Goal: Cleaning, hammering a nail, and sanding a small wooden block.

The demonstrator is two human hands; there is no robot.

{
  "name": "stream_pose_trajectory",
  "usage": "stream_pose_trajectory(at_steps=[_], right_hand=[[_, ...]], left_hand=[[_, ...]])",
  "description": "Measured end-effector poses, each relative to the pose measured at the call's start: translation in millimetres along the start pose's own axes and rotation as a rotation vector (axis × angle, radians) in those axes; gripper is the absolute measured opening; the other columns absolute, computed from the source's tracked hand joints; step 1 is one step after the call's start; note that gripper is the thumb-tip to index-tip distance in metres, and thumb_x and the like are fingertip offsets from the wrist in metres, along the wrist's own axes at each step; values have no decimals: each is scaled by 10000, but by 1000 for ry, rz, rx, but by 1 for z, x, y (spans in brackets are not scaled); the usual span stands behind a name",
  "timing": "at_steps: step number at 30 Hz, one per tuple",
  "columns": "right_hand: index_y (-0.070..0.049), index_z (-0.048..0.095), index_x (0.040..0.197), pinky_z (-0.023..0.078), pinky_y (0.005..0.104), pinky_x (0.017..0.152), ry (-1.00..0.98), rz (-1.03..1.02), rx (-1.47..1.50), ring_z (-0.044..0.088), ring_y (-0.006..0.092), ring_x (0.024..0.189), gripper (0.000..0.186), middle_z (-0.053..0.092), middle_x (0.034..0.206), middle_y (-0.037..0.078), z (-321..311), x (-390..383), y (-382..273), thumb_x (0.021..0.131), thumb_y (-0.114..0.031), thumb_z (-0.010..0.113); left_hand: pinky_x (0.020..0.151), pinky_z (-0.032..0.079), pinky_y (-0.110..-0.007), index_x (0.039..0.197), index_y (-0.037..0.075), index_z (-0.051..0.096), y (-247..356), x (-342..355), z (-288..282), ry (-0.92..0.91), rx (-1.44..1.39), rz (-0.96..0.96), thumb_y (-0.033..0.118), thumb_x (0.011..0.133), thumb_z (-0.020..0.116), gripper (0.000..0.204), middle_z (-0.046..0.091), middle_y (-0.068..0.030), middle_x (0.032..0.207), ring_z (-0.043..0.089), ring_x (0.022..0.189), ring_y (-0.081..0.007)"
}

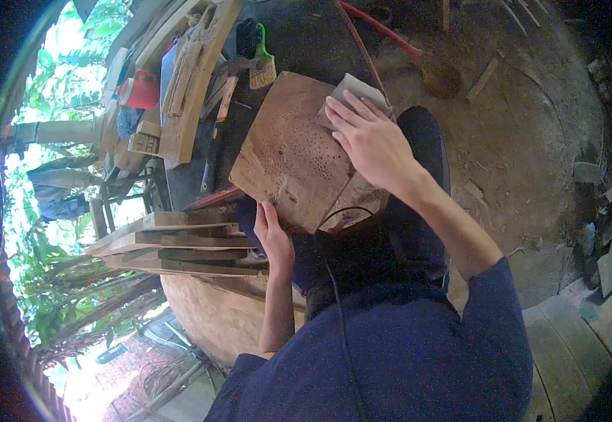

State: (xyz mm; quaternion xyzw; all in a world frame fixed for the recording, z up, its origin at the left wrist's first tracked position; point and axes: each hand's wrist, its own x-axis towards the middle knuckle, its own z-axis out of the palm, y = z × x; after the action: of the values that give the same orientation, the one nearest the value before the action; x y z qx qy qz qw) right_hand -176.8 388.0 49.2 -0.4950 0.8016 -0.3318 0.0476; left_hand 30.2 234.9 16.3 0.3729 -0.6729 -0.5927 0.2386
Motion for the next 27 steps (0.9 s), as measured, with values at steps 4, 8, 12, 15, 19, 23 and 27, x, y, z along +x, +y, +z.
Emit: stream_pose_trajectory(at_steps=[4, 8, 12, 15, 19, 23, 27], right_hand=[[-38, 620, 1387, 412, 453, 1176, -42, -253, 105, 524, 328, 1397, 459, 607, 1417, 211, 29, -33, -28, 941, -142, 635], [-11, 618, 1385, 416, 415, 1180, 194, 15, -46, 513, 333, 1407, 412, 611, 1451, 132, 11, 18, 16, 986, -115, 598], [5, 586, 1408, 403, 434, 1180, 258, 14, -144, 488, 349, 1425, 448, 583, 1480, 149, 1, 64, 48, 1023, -223, 606], [12, 534, 1454, 345, 472, 1218, 305, 3, -189, 432, 378, 1463, 519, 516, 1539, 175, -10, 103, 57, 1022, -262, 622], [20, 471, 1502, 276, 506, 1248, 272, 60, -227, 330, 424, 1513, 660, 391, 1604, 258, -9, 110, 23, 984, -333, 678], [8, 498, 1483, 263, 525, 1253, 166, 13, -57, 310, 443, 1515, 649, 410, 1578, 275, 9, 64, -1, 962, -318, 705], [-6, 541, 1450, 287, 502, 1250, 192, -5, -36, 343, 415, 1503, 575, 412, 1589, 240, 27, 48, 6, 971, -287, 692]], left_hand=[[996, 470, -335, 1374, -88, 559, -1, 13, 6, -10, 51, -39, 297, 1131, 447, 469, 698, -147, 1225, 605, 1104, -179], [1018, 463, -316, 1439, -89, 521, -3, 23, -10, 14, 177, 110, 322, 1128, 457, 519, 681, -172, 1309, 607, 1169, -184], [1028, 451, -311, 1427, -93, 538, -4, 25, -2, 10, 129, 69, 352, 1129, 464, 541, 666, -141, 1325, 597, 1161, -175], [1009, 456, -304, 1387, -99, 566, 1, 26, 1, -33, 84, 42, 358, 1130, 461, 535, 692, -132, 1260, 595, 1135, -157], [993, 457, -294, 1348, -101, 594, 1, 24, -8, -44, 129, -10, 354, 1129, 467, 521, 701, -109, 1218, 591, 1110, -137], [920, 461, -271, 1259, -112, 624, -3, 26, -8, -27, 50, 13, 342, 1124, 489, 493, 703, -66, 1114, 576, 1019, -107], [837, 480, -269, 1174, -107, 656, 0, 30, -11, -26, 90, 73, 347, 1105, 534, 475, 725, -80, 1005, 581, 924, -98]])
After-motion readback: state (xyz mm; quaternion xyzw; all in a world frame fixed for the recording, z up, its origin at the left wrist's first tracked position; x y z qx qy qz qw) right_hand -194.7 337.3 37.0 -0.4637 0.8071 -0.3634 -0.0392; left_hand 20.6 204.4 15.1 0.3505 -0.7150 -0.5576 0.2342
